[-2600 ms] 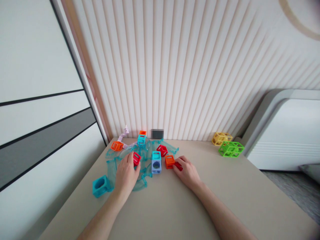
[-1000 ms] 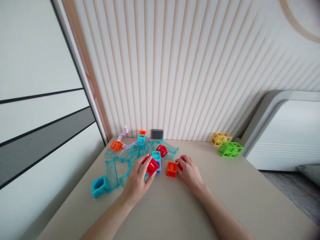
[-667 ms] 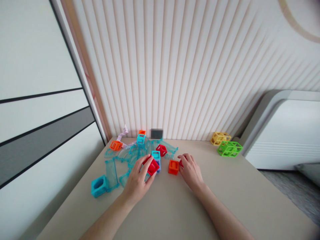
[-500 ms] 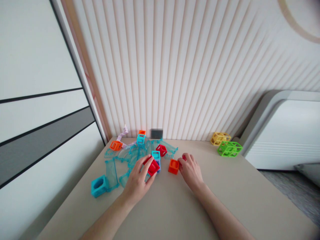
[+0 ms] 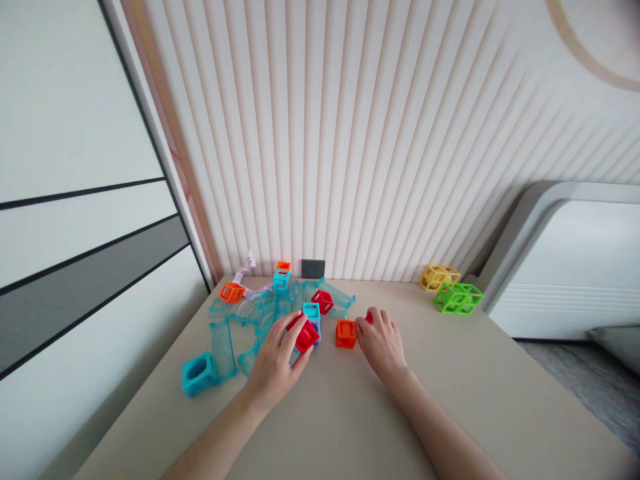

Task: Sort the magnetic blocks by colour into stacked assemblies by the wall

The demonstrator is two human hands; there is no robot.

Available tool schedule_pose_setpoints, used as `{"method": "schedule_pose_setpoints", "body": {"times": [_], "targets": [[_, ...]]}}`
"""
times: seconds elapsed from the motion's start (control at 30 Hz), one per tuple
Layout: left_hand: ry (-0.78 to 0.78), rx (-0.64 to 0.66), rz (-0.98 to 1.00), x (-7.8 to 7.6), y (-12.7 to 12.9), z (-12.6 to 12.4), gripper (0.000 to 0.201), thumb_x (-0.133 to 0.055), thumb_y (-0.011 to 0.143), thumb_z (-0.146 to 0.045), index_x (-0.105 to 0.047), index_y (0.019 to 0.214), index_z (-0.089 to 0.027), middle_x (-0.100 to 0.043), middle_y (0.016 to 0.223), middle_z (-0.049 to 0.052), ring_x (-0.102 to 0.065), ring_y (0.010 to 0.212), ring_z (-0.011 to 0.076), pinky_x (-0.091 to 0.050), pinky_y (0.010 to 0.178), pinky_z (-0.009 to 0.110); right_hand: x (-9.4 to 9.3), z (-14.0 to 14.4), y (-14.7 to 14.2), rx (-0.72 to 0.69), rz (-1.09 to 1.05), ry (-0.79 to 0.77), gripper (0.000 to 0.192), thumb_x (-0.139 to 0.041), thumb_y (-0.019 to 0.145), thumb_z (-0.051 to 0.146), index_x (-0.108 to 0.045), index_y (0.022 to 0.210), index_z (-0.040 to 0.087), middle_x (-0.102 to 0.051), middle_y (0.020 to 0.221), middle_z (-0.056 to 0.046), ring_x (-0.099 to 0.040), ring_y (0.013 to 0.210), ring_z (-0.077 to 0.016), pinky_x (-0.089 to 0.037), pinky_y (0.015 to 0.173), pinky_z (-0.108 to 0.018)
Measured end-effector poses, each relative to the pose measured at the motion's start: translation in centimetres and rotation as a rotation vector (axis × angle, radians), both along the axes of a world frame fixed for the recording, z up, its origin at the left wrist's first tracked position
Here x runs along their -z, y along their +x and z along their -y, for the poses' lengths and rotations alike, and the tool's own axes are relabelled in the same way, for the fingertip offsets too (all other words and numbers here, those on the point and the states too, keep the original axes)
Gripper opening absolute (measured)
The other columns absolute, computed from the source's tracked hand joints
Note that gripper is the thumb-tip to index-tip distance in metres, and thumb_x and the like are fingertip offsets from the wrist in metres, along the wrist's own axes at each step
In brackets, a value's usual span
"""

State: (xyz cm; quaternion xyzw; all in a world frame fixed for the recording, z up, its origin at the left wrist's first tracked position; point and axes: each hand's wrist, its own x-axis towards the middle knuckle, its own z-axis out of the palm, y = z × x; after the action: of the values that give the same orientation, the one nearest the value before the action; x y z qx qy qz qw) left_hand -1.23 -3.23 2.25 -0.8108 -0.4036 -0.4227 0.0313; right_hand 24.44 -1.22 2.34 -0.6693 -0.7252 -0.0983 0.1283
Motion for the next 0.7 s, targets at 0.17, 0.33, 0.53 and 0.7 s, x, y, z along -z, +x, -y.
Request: {"method": "schedule_pose_setpoints", "body": {"times": [0.17, 0.33, 0.53, 0.7], "targets": [[0.017, 0.009, 0.001, 0.1, 0.0, 0.0, 0.058, -0.058, 0.096, -0.022, -0.037, 0.151, -0.026, -0.056, 0.137, 0.014, -0.058, 0.128, 0.0283, -0.054, 0.105, 0.044, 0.0, 0.0, 0.0, 0.069, -0.005, 0.033, 0.034, -0.051, 0.101, 0.033, -0.076, 0.082, 0.023, -0.065, 0.102, -0.014, -0.058, 0.097, -0.0275, -0.048, 0.075, -0.035], [0.003, 0.053, 0.006, 0.1, 0.0, 0.1, 0.057, -0.058, 0.096, -0.022, -0.038, 0.15, -0.023, -0.057, 0.137, 0.015, -0.058, 0.128, 0.0275, -0.054, 0.105, 0.042, -0.1, -0.3, 0.8, 0.049, -0.306, 0.17, 0.028, -0.049, 0.098, 0.031, -0.074, 0.1, 0.02, -0.065, 0.106, -0.013, -0.06, 0.1, -0.0271, -0.052, 0.081, -0.037], [-0.057, 0.257, 0.041, 0.1, 0.1, 0.3, 0.048, -0.063, 0.094, -0.023, -0.045, 0.138, -0.022, -0.062, 0.132, 0.015, -0.06, 0.126, 0.0268, -0.054, 0.104, 0.044, -0.1, 0.1, 1.0, -0.15, -0.978, 0.178, 0.029, -0.047, 0.098, 0.04, -0.064, 0.109, 0.021, -0.067, 0.107, -0.011, -0.067, 0.094, -0.0233, -0.056, 0.083, -0.037], [-0.208, 0.494, 0.028, 0.2, 0.6, 1.0, 0.05, -0.066, 0.093, -0.029, -0.043, 0.138, -0.025, -0.06, 0.136, 0.016, -0.059, 0.128, 0.0259, -0.053, 0.105, 0.042, 0.2, 2.2, -1.0, -0.348, -1.27, 0.181, 0.031, -0.052, 0.097, 0.046, -0.055, 0.121, 0.026, -0.066, 0.115, -0.011, -0.066, 0.102, -0.0249, -0.057, 0.087, -0.04]]}}
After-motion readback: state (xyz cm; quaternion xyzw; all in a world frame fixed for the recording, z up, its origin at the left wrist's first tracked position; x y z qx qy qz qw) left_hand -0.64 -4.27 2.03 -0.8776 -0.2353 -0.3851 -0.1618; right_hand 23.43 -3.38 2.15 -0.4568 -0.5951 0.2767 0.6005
